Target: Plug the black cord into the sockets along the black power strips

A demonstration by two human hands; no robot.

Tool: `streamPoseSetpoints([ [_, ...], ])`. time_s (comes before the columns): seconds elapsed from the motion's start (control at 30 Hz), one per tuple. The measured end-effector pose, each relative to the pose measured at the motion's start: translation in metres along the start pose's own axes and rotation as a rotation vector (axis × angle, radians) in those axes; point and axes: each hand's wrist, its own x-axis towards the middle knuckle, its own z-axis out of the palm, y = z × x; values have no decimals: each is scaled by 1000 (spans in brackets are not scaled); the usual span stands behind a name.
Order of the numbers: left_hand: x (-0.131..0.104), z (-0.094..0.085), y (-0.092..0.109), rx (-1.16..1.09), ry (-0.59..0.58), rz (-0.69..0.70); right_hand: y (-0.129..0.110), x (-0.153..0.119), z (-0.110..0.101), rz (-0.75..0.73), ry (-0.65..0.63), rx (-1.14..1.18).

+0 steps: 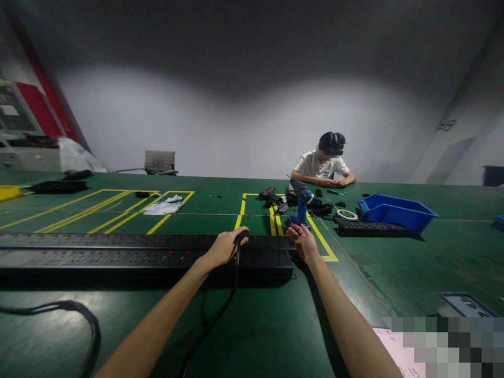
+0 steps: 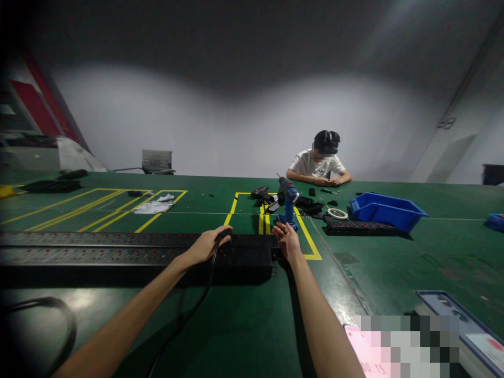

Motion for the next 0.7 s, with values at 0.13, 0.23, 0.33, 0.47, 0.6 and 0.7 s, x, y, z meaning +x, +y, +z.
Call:
streamPoseSetpoints([
  [0.13,1,3,2,35,1,-13,-1,-2,4,40,23,-4],
  [0.23,1,4,2,44,16,-17,-1,-3,7,48,5,-35],
  [0.33,0,4,1,51,33,0,-1,-4,9,47,-9,-74],
  [0.47,-2,3,2,47,33,4,-1,-5,9,60,-12,-54],
  [0.6,-1,3,0,28,21,-4,-1,-6,10,84,-10,-33],
  [0.7,0,4,-3,11,35,16,-2,-1,19,50,29,-223],
])
